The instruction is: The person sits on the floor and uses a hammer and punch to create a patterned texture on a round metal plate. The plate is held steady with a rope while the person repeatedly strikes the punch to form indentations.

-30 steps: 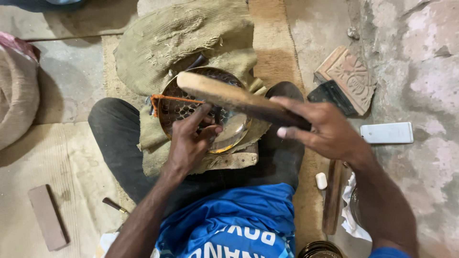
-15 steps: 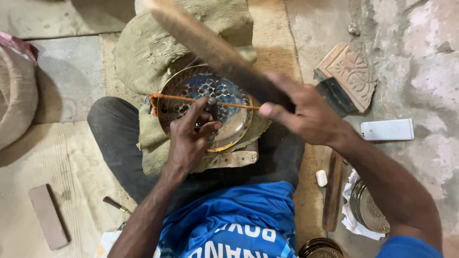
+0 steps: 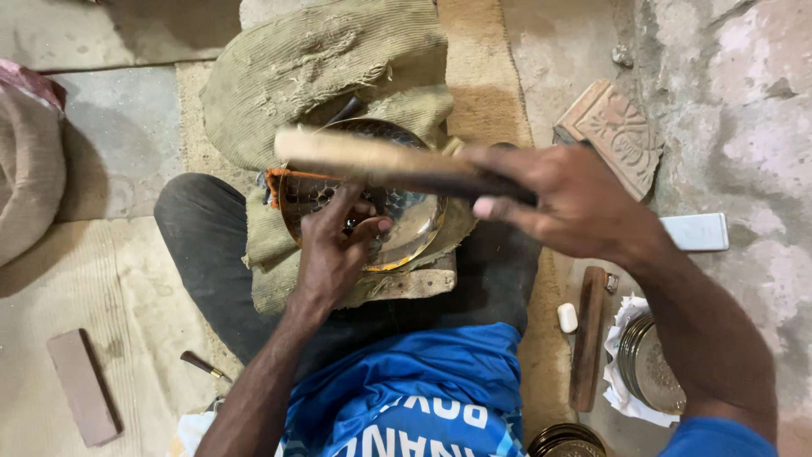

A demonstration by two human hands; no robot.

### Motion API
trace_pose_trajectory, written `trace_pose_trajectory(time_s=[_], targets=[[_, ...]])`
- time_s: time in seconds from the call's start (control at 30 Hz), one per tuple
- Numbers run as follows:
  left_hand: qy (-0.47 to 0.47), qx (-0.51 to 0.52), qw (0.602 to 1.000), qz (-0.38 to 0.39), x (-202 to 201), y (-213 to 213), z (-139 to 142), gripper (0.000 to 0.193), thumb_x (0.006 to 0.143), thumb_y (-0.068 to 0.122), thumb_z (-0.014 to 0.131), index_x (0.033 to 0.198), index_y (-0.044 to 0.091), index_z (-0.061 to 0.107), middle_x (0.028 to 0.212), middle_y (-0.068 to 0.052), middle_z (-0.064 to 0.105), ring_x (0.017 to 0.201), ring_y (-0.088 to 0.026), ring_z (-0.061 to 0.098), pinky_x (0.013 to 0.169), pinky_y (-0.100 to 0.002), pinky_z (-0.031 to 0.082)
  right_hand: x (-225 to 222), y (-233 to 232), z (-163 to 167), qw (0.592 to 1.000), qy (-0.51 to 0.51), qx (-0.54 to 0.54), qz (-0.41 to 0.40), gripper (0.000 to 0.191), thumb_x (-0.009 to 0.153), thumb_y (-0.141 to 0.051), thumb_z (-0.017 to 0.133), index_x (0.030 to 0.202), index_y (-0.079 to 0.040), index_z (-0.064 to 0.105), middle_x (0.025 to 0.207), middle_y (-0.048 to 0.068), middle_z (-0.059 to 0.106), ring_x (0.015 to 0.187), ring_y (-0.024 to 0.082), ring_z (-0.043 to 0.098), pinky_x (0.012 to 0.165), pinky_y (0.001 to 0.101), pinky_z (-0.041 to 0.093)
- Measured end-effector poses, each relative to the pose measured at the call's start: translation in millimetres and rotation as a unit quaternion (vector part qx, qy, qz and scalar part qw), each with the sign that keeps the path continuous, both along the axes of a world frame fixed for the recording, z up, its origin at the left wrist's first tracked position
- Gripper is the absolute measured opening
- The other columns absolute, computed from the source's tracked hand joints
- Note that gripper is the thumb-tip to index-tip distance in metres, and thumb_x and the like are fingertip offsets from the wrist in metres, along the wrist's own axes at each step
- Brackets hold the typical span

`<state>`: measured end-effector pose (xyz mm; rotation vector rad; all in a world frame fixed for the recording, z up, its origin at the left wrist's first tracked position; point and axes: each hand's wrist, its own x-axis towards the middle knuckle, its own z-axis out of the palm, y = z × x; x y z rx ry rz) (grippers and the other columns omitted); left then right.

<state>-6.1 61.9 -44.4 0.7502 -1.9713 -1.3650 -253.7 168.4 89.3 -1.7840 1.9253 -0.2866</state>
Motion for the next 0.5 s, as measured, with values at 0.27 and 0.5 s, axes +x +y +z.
trace_pose_trajectory(time_s=[0.27, 0.5], targets=[[0.002, 0.017, 1.000, -0.009, 1, 2, -8, 0.054, 0.092, -0.011, 0.064, 0.142, 0.010, 0.056, 0.097, -0.013, 0.078, 0.092, -0.019, 0.080, 0.065, -0.031, 0.068, 1, 0, 4, 1.000, -0.006, 0.004, -0.018, 0.058, 0.103, -0.051, 0.050, 0.154, -0.024, 0.048, 0.114, 0.010, 0.076, 0.081, 0.031, 0.071, 0.082, 0.0443, 0.061], [-0.017, 0.025, 0.999, -0.012, 1, 0, -8, 0.062, 0.089, -0.013, 0.066, 0.145, 0.010, 0.054, 0.099, -0.017, 0.078, 0.090, -0.022, 0.080, 0.066, -0.033, 0.066, -4, 4, -8, 0.996, -0.060, -0.030, -0.051, 0.062, 0.100, -0.046, 0.056, 0.154, -0.018, 0.052, 0.096, 0.012, 0.078, 0.068, 0.021, 0.074, 0.077, 0.0382, 0.061]])
